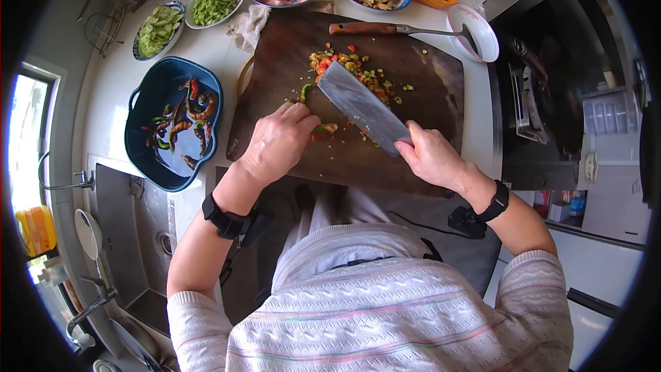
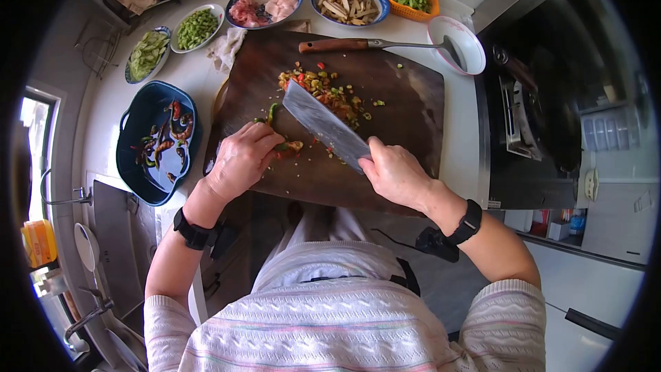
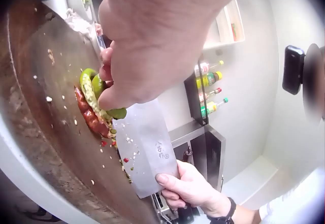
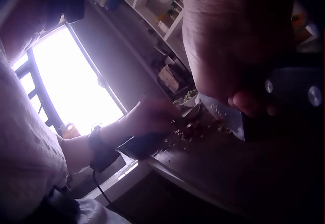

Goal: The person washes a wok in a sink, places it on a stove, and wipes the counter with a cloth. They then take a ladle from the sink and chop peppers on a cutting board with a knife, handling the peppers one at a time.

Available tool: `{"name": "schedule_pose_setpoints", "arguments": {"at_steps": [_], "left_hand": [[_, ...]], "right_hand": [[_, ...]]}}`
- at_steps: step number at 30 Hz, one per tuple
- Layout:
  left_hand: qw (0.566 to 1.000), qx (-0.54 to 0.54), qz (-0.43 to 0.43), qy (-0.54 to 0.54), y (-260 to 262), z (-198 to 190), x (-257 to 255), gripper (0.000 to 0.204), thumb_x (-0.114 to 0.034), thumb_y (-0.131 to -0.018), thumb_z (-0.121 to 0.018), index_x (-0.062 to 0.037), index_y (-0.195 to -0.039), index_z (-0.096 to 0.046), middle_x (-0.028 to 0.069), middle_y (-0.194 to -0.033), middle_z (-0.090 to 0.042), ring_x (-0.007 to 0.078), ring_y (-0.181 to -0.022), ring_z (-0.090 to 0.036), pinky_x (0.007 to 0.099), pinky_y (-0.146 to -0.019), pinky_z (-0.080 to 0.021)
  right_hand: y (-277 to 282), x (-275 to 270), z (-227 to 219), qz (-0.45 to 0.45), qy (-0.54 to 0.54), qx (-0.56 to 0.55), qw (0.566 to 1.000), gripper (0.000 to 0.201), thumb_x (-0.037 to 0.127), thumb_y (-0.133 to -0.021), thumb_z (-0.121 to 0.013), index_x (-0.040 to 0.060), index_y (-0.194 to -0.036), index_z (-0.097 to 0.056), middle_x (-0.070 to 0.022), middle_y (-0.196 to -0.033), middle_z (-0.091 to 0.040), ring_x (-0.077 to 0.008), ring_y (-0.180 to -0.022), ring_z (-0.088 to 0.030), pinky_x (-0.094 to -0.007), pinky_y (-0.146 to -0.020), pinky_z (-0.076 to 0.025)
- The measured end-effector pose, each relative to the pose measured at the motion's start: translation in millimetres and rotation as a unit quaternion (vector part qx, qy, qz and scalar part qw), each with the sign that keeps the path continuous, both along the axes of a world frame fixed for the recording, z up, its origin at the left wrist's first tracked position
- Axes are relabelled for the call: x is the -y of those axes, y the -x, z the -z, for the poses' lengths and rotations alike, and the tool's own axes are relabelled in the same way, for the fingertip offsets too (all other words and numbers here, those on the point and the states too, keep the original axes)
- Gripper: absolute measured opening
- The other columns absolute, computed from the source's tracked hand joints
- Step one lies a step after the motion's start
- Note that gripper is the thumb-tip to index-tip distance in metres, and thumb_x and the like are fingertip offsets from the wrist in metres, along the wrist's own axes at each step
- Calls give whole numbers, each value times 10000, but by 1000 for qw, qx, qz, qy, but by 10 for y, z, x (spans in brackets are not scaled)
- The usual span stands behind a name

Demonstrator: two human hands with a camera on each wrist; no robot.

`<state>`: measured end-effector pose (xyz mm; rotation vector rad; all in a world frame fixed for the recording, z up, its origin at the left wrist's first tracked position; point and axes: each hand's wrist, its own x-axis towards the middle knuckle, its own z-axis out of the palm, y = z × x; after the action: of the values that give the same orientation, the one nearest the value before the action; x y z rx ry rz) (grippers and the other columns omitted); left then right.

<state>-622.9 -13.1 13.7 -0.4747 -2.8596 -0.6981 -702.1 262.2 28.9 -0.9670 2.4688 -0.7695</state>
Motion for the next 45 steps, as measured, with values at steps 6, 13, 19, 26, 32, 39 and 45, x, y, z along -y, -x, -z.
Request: {"name": "schedule_pose_setpoints", "arguments": {"at_steps": [6,13,19,26,32,39,45], "left_hand": [[999,-37,-9,-34,2,64,4,338,-13,-655,-663,-38,-990,-638,117,-975,-590,299,-911,-582,369,-785,-499],[980,-49,-186,-43,-272,-350,754,261,34,-679,-653,-62,-921,-671,110,-900,-617,303,-852,-606,361,-741,-508],[948,202,-214,122,-244,18,1736,248,-150,-706,-693,-106,-950,-700,107,-926,-665,297,-899,-615,386,-813,-480],[928,283,-205,132,-137,-52,1740,220,-194,-712,-677,-113,-913,-713,120,-912,-673,300,-867,-633,375,-798,-491],[965,76,-244,55,-309,-281,1759,228,-62,-716,-666,-31,-941,-685,145,-849,-628,307,-781,-622,379,-721,-495],[967,-18,-250,42,-484,-342,1513,239,-7,-729,-656,-12,-968,-668,124,-896,-622,305,-806,-617,359,-736,-501],[992,-68,-92,58,-549,-214,526,285,-5,-655,-572,-63,-924,-649,59,-939,-584,255,-869,-565,331,-734,-502]], "right_hand": [[2,3,20,1,13,-11,1000,212,106,-851,-585,-35,-809,-433,-248,-619,-559,-445,-625,-571,-500,-545,-436],[-9,67,-112,6,-30,11,999,190,96,-852,-579,-49,-853,-457,-271,-717,-603,-443,-705,-596,-484,-595,-478],[-30,85,-116,23,-45,16,999,214,99,-859,-573,-82,-909,-471,-281,-784,-623,-433,-755,-619,-461,-646,-503],[-29,91,-124,19,-42,9,999,210,88,-856,-576,-87,-910,-474,-277,-777,-624,-426,-755,-623,-458,-647,-506],[-27,87,-118,9,-33,-6,999,199,92,-855,-582,-64,-868,-460,-267,-733,-616,-433,-722,-612,-467,-614,-497],[41,82,-117,-4,-30,-3,1000,198,91,-853,-583,-57,-829,-454,-273,-712,-600,-440,-707,-601,-468,-586,-481],[56,46,-92,-6,3,17,1000,223,116,-862,-582,-47,-802,-441,-265,-703,-595,-439,-716,-596,-459,-587,-475]]}}
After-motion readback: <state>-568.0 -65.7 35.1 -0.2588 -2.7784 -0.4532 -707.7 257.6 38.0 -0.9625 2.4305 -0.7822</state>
